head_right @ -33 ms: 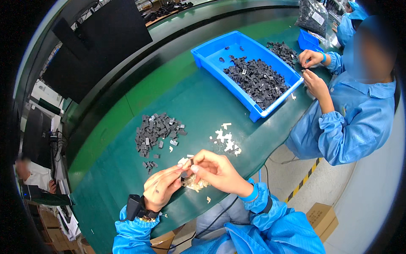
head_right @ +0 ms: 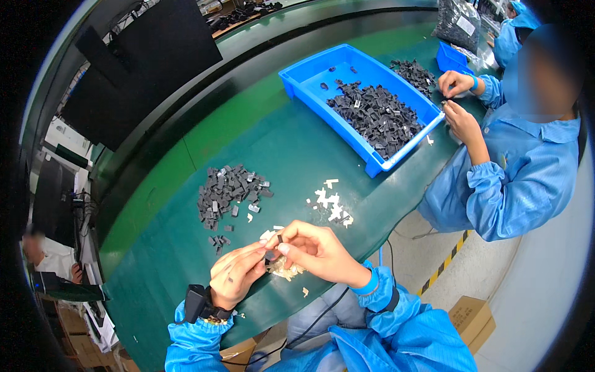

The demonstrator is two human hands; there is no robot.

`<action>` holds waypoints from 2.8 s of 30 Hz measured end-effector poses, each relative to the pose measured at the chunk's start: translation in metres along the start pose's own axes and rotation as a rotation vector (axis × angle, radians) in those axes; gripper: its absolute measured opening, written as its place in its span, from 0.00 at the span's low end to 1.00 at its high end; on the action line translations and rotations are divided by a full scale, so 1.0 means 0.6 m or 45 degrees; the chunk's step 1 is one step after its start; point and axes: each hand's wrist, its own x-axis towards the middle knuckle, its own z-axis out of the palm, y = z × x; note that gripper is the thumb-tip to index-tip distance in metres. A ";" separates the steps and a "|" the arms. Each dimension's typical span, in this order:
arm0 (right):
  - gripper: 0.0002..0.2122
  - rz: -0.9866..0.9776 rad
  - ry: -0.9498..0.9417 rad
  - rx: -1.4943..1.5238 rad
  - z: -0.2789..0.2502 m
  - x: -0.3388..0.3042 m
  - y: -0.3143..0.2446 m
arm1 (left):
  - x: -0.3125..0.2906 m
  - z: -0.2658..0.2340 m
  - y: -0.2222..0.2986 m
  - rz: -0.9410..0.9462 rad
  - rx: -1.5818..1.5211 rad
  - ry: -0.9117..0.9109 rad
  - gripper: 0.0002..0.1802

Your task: Assembling and sorting small plastic components on a factory assembly line.

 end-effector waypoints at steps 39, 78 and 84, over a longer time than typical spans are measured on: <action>0.03 -0.084 0.042 -0.360 0.007 0.010 -0.007 | 0.002 0.008 -0.018 0.049 0.009 -0.073 0.20; 0.02 -0.062 0.013 -0.382 0.003 0.009 -0.008 | 0.008 0.014 -0.014 -0.063 -0.051 -0.044 0.17; 0.01 -0.061 0.019 -0.389 0.004 0.008 -0.007 | 0.005 0.014 -0.013 -0.089 -0.051 -0.045 0.16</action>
